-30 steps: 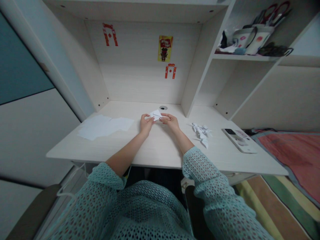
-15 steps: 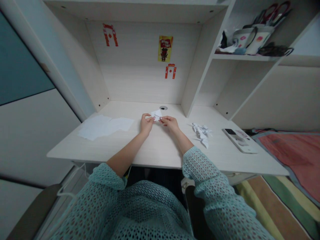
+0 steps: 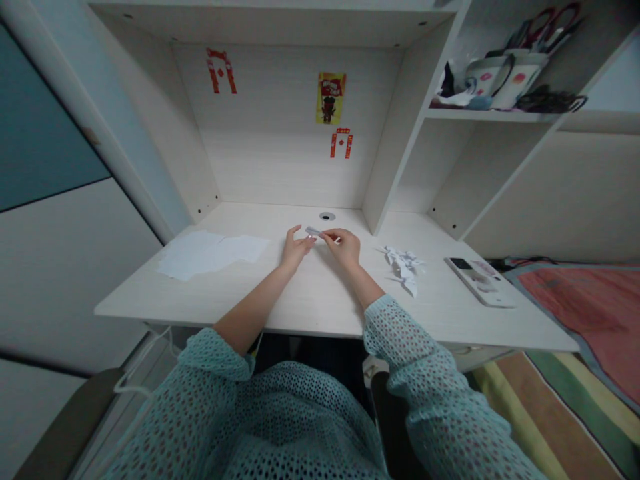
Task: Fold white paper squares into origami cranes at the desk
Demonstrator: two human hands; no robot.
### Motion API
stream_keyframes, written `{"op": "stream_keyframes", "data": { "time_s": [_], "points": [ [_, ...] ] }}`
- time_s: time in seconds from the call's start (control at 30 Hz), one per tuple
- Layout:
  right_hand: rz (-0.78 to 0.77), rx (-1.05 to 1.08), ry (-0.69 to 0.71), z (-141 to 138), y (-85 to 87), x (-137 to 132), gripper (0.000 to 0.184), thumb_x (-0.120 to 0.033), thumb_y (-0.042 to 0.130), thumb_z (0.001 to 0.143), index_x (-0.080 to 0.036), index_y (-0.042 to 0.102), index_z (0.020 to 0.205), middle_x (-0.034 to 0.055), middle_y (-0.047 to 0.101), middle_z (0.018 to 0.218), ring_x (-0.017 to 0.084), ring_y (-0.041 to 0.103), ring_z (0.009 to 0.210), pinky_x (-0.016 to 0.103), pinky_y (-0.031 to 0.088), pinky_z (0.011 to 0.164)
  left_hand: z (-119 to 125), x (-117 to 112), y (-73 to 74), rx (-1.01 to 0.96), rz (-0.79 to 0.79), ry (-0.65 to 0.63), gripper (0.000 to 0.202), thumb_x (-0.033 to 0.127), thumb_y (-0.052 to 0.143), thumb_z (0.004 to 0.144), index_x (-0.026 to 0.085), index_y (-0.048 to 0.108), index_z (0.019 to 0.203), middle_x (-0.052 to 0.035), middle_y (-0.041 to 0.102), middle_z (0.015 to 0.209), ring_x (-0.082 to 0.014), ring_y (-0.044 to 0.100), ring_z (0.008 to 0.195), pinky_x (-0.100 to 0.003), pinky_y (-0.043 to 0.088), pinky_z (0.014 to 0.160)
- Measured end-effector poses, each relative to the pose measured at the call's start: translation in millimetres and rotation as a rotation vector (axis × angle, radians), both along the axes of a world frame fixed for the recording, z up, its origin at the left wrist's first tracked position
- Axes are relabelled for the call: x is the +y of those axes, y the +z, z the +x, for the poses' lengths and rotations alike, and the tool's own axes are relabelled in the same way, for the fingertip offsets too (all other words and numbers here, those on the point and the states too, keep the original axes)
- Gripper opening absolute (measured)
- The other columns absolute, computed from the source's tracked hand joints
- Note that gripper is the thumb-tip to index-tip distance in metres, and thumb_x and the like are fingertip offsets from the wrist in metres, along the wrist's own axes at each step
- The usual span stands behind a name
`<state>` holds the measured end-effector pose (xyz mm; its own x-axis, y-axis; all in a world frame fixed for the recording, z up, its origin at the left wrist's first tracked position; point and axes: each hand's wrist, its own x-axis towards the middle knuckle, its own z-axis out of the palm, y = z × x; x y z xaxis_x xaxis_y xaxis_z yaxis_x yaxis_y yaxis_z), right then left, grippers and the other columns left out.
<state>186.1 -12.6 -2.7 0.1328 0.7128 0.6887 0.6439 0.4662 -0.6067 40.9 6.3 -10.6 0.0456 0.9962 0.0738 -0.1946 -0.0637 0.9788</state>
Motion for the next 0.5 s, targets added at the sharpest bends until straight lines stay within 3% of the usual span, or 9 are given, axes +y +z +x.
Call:
{"op": "stream_keyframes", "data": {
  "time_s": [0.1,0.2,0.3,0.5],
  "points": [
    [-0.021,0.007,-0.002,0.8,-0.9,1.2,0.021,-0.039,0.056,0.079,-0.025,0.069,0.083,0.0012,0.070,0.080,0.016,0.059,0.068,0.029,0.045,0.070,-0.7,-4.4,5.7,0.004,0.021,-0.071,0.064,0.032,0.065,0.072,0.026,0.037,0.130,-0.0072,0.069,0.090,-0.0160,0.064,0.079,-0.030,0.045,0.073],
    [-0.036,0.020,0.039,1.1,-0.8,1.6,0.018,-0.036,0.056,0.079,-0.025,0.069,0.085,0.0006,0.070,0.082,0.016,0.060,0.072,0.030,0.045,0.073,-1.2,-5.9,7.7,0.004,0.057,-0.098,0.060,0.030,0.067,0.069,0.025,0.047,0.125,-0.0072,0.068,0.094,-0.0165,0.064,0.084,-0.029,0.045,0.075],
    [-0.055,0.067,0.088,1.3,-0.1,2.4,0.017,-0.035,0.056,0.078,-0.025,0.069,0.084,0.0009,0.070,0.085,0.016,0.061,0.073,0.030,0.046,0.074,-0.9,-3.2,5.6,0.014,0.104,-0.089,0.050,0.027,0.068,0.065,0.020,0.058,0.113,-0.0080,0.067,0.098,-0.0175,0.063,0.087,-0.029,0.046,0.076],
    [-0.133,0.266,0.275,1.1,-2.6,10.6,0.026,-0.039,0.065,0.069,-0.020,0.069,0.085,0.0054,0.070,0.088,0.016,0.063,0.072,0.029,0.048,0.068,-0.3,6.0,-0.6,0.038,0.259,-0.052,0.037,0.020,0.065,0.064,0.015,0.066,0.100,-0.0099,0.068,0.099,-0.0195,0.061,0.093,-0.033,0.045,0.086]
  ]
}}
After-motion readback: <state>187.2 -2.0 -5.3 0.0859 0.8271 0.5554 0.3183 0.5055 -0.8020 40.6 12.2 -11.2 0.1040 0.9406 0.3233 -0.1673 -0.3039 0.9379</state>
